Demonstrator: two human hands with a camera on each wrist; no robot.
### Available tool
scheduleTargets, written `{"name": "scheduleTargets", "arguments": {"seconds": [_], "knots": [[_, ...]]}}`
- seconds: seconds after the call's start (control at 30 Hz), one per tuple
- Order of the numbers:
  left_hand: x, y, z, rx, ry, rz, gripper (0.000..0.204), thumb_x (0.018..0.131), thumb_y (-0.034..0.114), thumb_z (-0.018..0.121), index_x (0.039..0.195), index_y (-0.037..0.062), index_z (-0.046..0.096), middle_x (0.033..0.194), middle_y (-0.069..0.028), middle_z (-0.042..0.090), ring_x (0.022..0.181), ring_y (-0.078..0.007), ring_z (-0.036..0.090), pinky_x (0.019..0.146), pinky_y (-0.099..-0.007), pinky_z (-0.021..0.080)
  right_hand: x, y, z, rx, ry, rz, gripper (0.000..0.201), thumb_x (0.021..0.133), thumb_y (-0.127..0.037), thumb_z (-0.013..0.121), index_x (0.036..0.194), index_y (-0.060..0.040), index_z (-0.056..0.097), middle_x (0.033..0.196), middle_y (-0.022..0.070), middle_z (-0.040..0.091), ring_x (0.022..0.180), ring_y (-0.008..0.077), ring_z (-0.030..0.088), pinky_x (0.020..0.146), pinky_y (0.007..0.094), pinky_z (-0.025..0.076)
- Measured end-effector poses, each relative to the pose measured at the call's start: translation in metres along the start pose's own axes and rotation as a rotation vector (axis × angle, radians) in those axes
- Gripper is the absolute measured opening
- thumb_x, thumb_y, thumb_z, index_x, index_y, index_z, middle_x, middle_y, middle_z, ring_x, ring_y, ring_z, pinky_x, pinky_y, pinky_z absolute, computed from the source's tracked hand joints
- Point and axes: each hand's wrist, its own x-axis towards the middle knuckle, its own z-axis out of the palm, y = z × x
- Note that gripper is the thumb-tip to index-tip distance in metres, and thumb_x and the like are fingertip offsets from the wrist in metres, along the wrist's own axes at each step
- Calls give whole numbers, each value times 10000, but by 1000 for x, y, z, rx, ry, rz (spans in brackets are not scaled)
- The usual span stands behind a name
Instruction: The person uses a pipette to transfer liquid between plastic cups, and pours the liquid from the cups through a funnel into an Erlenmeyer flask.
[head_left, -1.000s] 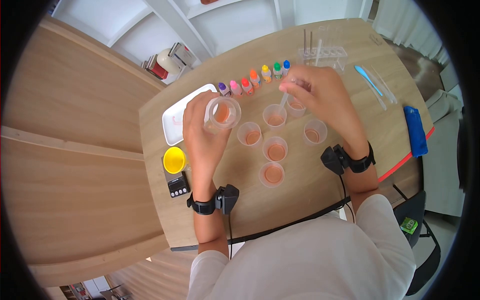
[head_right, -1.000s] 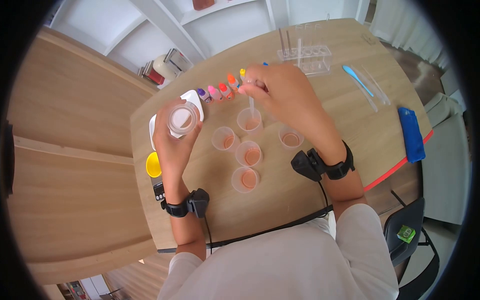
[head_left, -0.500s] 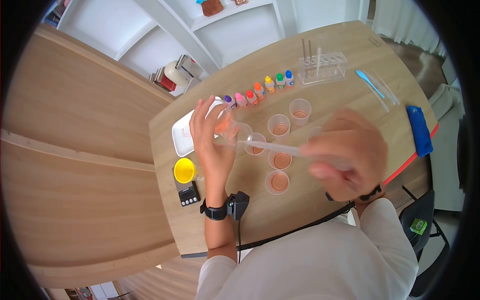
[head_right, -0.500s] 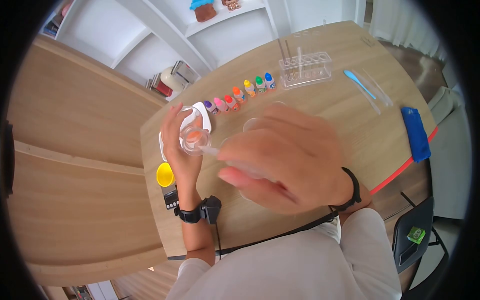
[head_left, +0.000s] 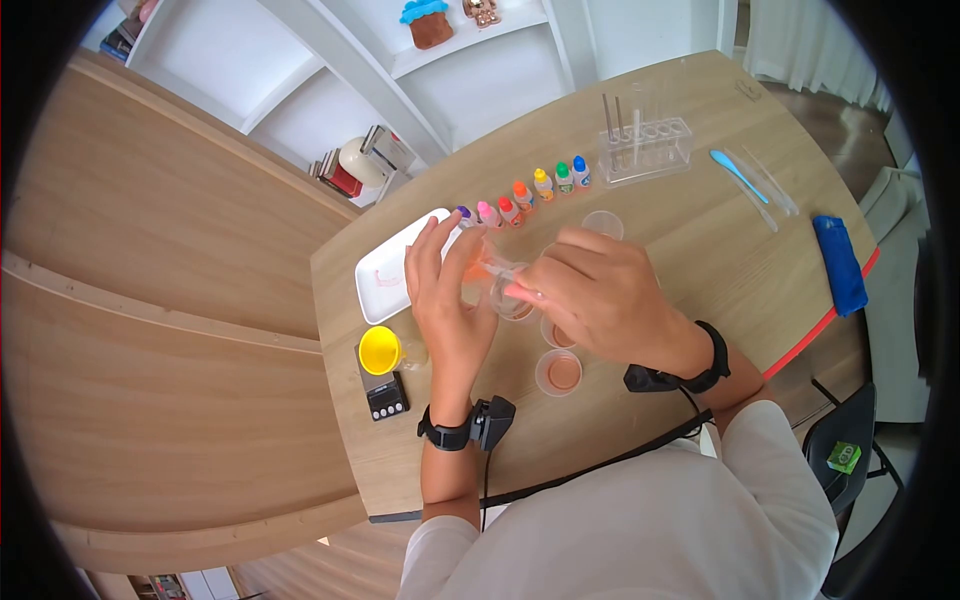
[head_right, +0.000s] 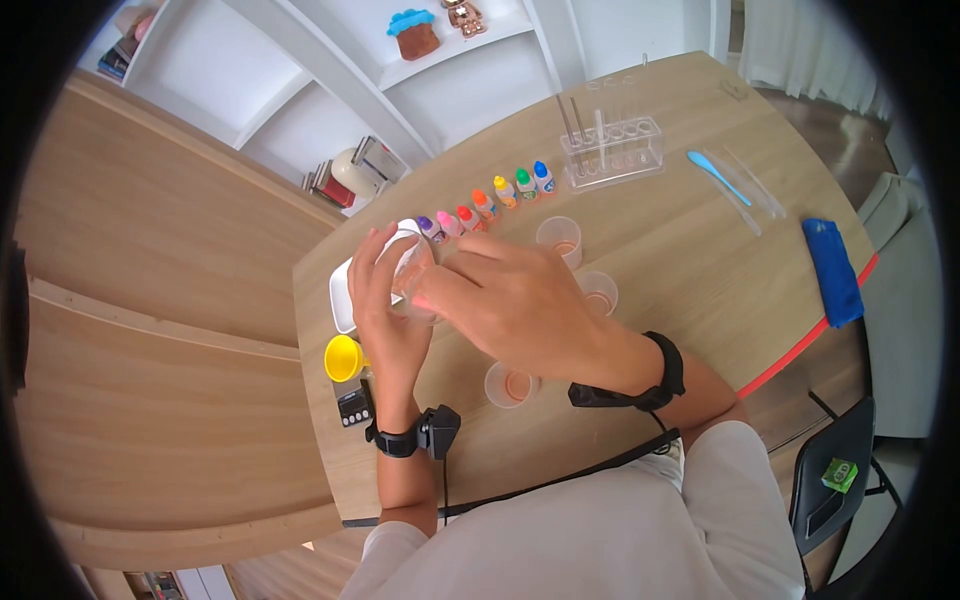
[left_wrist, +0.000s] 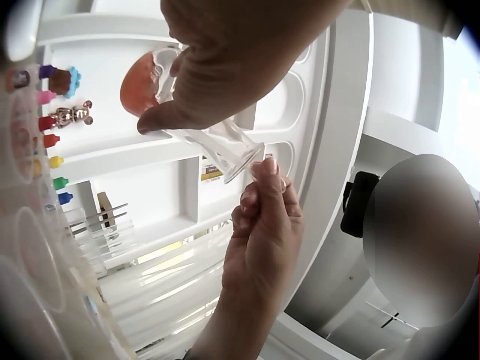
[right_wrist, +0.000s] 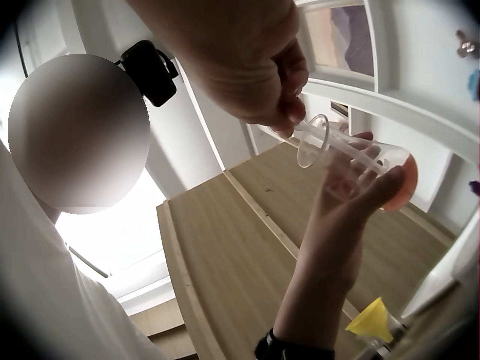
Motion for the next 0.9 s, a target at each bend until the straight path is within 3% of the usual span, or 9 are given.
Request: {"name": "scheduleTargets", "arguments": {"seconds": [0.1, 0.2, 0.3, 0.37, 0.5, 0.57, 0.67, 0.9], "knots": [[0, -1, 2, 4, 5, -6, 453, 702, 13, 757, 1137, 90, 656, 1308, -90, 574, 1283, -326, 471, 1028, -431, 405, 2, 3, -1, -6, -9, -11, 182, 736, -135, 786, 828, -70, 644, 652, 18, 527, 601, 198, 490, 468, 308, 378], [-2, -7, 5, -22, -1, -51, 539, 654, 4, 765, 1163, 134, 645, 1307, -78, 561, 1271, -338, 475, 1088, -503, 315, 3, 7, -3, 93, -6, 106, 176, 742, -134, 786, 860, -83, 665, 672, 22, 560, 595, 189, 496, 471, 301, 379], [-1, -10, 7, 3, 23, -39, 518, 669, 47, 783, 1160, 135, 643, 1291, -78, 573, 1242, -338, 498, 1076, -504, 324, 6, 10, -13, 156, 9, 193, 160, 755, -131, 785, 867, -94, 676, 699, 29, 596, 597, 159, 508, 480, 293, 383], [-1, -9, 7, 36, 33, -21, 493, 689, 30, 785, 1157, 77, 635, 1260, -102, 609, 1169, -324, 545, 981, -414, 436, 9, 9, -22, 226, 3, 307, 159, 752, -110, 788, 869, -87, 682, 700, 31, 602, 581, 130, 516, 493, 271, 385], [-4, -19, 13, 57, 24, -19, 515, 672, 56, 806, 1155, 69, 628, 1220, -112, 623, 1126, -323, 564, 965, -416, 437, 15, 7, -49, 195, -8, 344, 131, 773, -85, 763, 875, -68, 682, 714, 23, 622, 578, 92, 527, 513, 231, 381], [-4, -24, 15, 49, 32, -37, 428, 681, 82, 784, 1090, 95, 658, 1120, -112, 640, 1054, -325, 579, 923, -425, 433, 18, 9, -63, 244, 200, 435, 76, 818, -75, 715, 882, -55, 681, 711, 5, 614, 592, 63, 528, 530, 208, 374], [-4, -25, 16, 104, 42, -83, 419, 658, 64, 786, 1058, 77, 662, 1066, -108, 653, 1000, -325, 590, 876, -400, 450, 17, 15, -82, 164, 305, 590, 61, 839, -89, 680, 875, -42, 695, 675, -9, 620, 588, 56, 540, 523, 196, 383], [-4, -30, 15, 48, 12, -154, 514, 597, 38, 807, 1086, 74, 652, 1102, -106, 645, 1025, -318, 583, 899, -407, 450, 7, 66, -64, -130, 25, 552, 104, 845, -169, 677, 847, -65, 679, 629, 48, 627, 554, 160, 577, 520, 270, 412]]}}
